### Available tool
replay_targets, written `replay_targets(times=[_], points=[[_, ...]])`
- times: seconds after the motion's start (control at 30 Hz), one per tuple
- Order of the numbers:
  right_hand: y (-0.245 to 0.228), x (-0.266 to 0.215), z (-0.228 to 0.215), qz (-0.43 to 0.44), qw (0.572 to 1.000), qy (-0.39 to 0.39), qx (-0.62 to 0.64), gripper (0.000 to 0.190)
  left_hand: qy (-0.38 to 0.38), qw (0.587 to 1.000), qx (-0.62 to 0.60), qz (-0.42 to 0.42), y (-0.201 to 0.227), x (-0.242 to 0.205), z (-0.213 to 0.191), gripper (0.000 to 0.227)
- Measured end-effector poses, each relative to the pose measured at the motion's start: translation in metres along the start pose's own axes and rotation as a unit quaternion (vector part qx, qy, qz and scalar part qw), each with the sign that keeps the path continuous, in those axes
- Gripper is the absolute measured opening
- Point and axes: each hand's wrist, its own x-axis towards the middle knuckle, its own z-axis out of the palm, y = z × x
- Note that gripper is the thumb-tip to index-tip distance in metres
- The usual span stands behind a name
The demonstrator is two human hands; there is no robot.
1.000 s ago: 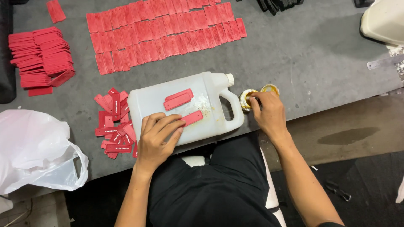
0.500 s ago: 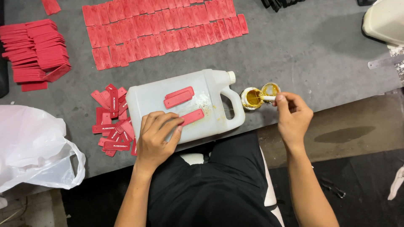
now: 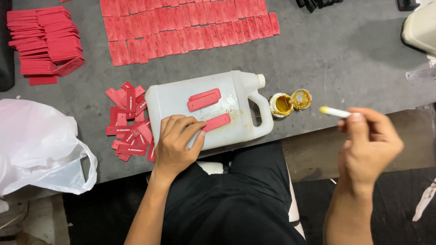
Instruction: Applying glue to small red leather strips using a manual applicator on a workshop table
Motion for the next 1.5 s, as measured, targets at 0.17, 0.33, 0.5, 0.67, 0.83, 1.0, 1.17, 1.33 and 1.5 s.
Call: replay_targets(times=[0.17, 0.33, 0.5, 0.67, 0.83, 1.0, 1.17, 1.33, 1.5], points=[[-0.031, 0.001, 0.005, 0.037, 0.98, 0.043, 0.191, 0.009, 0.002, 1.0, -0.012, 0.006, 0.0, 0.0, -0.002, 0.011], [-0.025, -0.045, 0.07, 0.081, 0.969, -0.068, 0.223, 0.017, 0.02, 0.999, -0.031, -0.003, -0.005, -0.003, 0.002, 0.011], [-0.039, -0.083, 0.135, -0.155, 0.974, -0.155, -0.062, 0.01, 0.069, 0.997, -0.019, 0.028, -0.012, -0.007, 0.011, 0.008], [-0.039, -0.089, 0.159, -0.294, 0.936, -0.146, -0.127, 0.006, 0.095, 0.994, -0.025, 0.042, -0.013, -0.006, 0.012, 0.009], [-0.043, -0.091, 0.157, -0.326, 0.924, -0.112, -0.166, 0.008, 0.113, 0.992, -0.036, 0.034, -0.014, -0.006, 0.011, 0.013], [-0.061, -0.108, 0.17, -0.323, 0.927, -0.153, -0.115, 0.005, 0.132, 0.988, -0.076, 0.009, -0.013, -0.002, 0.003, 0.01], [-0.048, -0.092, 0.159, -0.329, 0.921, -0.123, -0.168, 0.004, 0.14, 0.986, -0.095, -0.009, -0.014, -0.003, 0.003, 0.009], [-0.063, -0.1, 0.171, -0.31, 0.926, -0.179, -0.117, 0.005, 0.147, 0.983, -0.109, -0.019, -0.013, 0.0, 0.002, 0.011], [-0.053, -0.088, 0.162, -0.314, 0.921, -0.141, -0.182, 0.005, 0.154, 0.977, -0.14, -0.052, -0.014, -0.002, 0.002, 0.011]])
